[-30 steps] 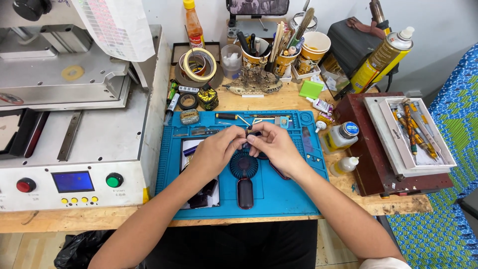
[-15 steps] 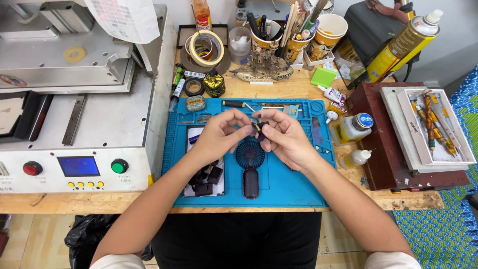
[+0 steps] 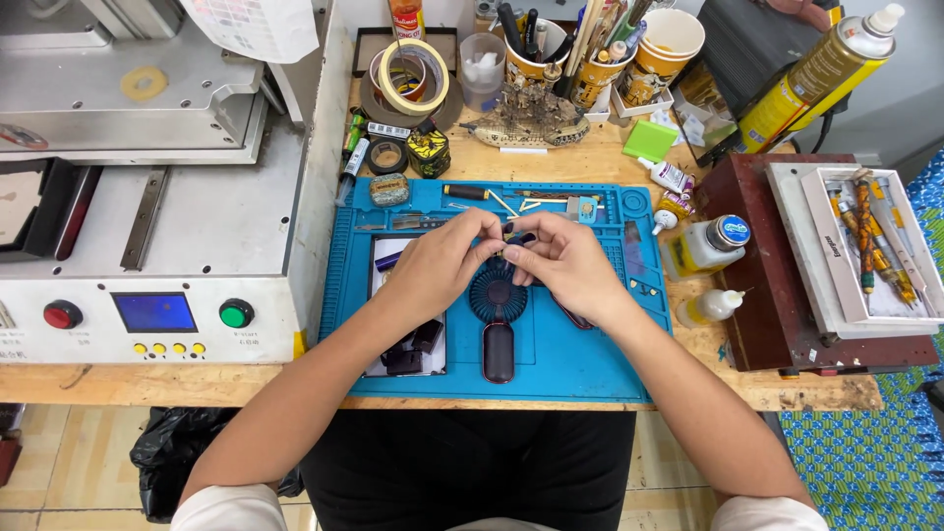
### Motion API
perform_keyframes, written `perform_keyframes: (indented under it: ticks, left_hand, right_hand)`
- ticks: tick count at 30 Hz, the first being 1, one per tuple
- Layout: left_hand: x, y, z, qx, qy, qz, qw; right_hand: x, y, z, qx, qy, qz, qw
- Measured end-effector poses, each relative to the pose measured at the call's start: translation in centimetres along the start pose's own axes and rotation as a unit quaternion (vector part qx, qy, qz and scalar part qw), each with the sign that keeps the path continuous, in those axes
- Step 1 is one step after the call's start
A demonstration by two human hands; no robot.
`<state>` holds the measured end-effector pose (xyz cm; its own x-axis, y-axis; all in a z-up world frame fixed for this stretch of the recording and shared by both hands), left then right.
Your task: The person assembles a small portable fan by attaching the fan head to a handle and then connecting wires to a battery pack. They manipulate the components by hand on a blue cutting mat, securing the connections with tape.
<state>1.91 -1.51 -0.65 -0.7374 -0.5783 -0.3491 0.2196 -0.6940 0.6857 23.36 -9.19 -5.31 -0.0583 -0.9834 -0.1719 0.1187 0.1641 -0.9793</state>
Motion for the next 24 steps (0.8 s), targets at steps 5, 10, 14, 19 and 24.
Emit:
perform_keyframes:
  ticks: [5,10,14,19,24]
  left_hand:
    - [0.0,0.9,-0.3,0.003,0.017,-0.037,0.999]
    - [-0.4,0.4,0.2,0.106,0.084,-0.038,0.990]
    - [-0.2,0.9,0.4,0.109,0.091,-0.061,0.988]
    - [-0.2,1.2,0.5,0.076,0.093,-0.077,0.990]
    - [-0.4,0.1,0.2,0.116,0.073,-0.004,0.991]
  right_hand:
    - [-0.1,0.6,-0.2,-0.051,0.064,0.014,0.997]
    - [0.3,-2.0,-0.9,-0.090,0.100,0.037,0.990]
    - [0.2,-0.8,-0.6,-0.064,0.112,0.057,0.990]
    - [0.2,-0.2,-0.5,-0.063,0.131,0.061,0.988]
    - [0.0,0.2,-0.4,-0.102,0.141,0.041,0.984]
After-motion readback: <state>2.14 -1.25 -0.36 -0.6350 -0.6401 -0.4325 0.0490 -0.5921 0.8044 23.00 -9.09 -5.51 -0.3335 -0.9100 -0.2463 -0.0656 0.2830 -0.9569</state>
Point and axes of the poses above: each hand's wrist, its own x-axis away from the middle knuckle, its own z-axis out of the back of the hand, y = z × x, the point moved 2 cm from there along -x, towards the middle knuckle, and after that the axes turned 4 degrees about x, right-handed, at the moved point
